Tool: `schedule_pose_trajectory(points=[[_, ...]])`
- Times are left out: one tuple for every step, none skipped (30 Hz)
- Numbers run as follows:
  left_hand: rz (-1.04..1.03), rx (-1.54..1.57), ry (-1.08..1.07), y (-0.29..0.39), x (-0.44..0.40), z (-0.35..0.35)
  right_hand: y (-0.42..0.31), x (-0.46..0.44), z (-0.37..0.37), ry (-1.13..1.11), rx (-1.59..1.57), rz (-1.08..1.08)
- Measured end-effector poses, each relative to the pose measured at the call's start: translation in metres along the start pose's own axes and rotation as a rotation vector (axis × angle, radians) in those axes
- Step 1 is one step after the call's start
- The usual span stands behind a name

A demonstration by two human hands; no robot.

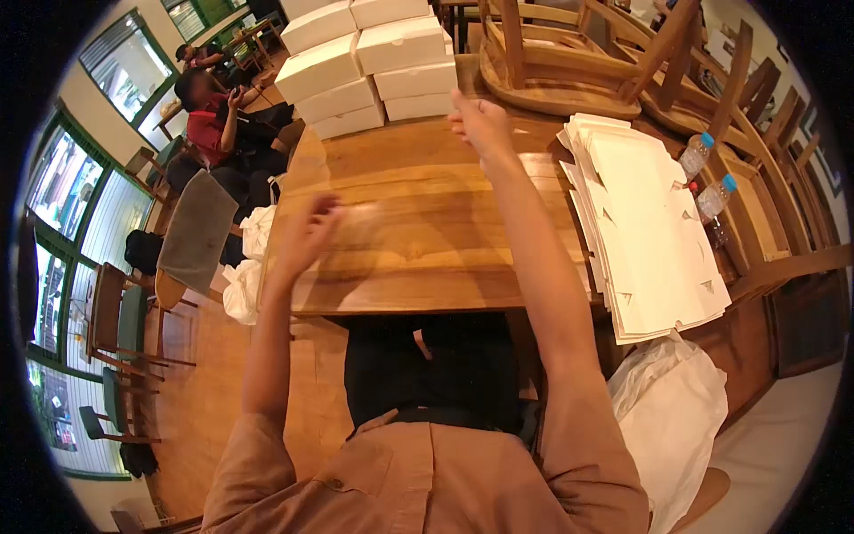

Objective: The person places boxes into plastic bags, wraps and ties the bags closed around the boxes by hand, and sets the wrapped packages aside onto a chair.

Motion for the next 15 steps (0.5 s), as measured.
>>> schedule_pose_trajectory(points=[[-0.008,-0.009,-0.158,-0.002,-0.015,-0.028,0.002,-0.013,-0.003,0.027,0.109,0.038],[-0.073,-0.026,-0.188,-0.002,-0.027,-0.049,-0.001,-0.027,-0.006,0.054,0.218,0.072],[-0.134,-0.041,-0.219,-0.004,-0.038,-0.069,-0.011,-0.049,-0.007,0.102,0.304,0.156],[-0.19,-0.076,-0.264,-0.006,-0.051,-0.087,-0.02,-0.072,-0.009,0.148,0.39,0.235],[-0.243,-0.108,-0.313,-0.008,-0.062,-0.104,-0.042,-0.081,-0.009,0.283,0.532,0.34],[-0.229,-0.098,-0.326,-0.013,-0.068,-0.115,-0.072,-0.082,-0.01,0.414,0.676,0.439],[-0.312,-0.193,-0.282,-0.012,-0.073,-0.122,-0.091,-0.091,-0.015,0.307,0.775,0.34],[-0.407,-0.29,-0.227,-0.008,-0.081,-0.127,-0.109,-0.104,-0.02,0.204,0.868,0.253],[-0.408,-0.282,-0.229,-0.008,-0.085,-0.133,-0.123,-0.119,-0.025,0.206,0.884,0.302],[-0.429,-0.306,-0.197,-0.008,-0.082,-0.136,-0.132,-0.132,-0.03,0.219,0.881,0.35],[-0.454,-0.332,-0.162,-0.006,-0.08,-0.135,-0.144,-0.146,-0.037,0.22,0.879,0.38],[-0.442,-0.317,-0.163,-0.007,-0.078,-0.133,-0.149,-0.161,-0.042,0.232,0.87,0.406],[-0.442,-0.311,-0.161,-0.006,-0.077,-0.132,-0.155,-0.176,-0.049,0.233,0.856,0.413],[-0.426,-0.259,-0.185,-0.006,-0.078,-0.13,-0.158,-0.191,-0.056,0.237,0.843,0.421],[-0.41,-0.209,-0.209,-0.006,-0.078,-0.129,-0.161,-0.206,-0.062,0.241,0.829,0.423]])
Point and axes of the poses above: each hand's wrist, its own x-axis away from the middle knuckle, its own z-axis out of the back of the hand, y = z × x, the point moved 7 cm from there along -x, towards the middle knuckle, and after that the axes turned 11 degrees about x, right-handed, at the moved point
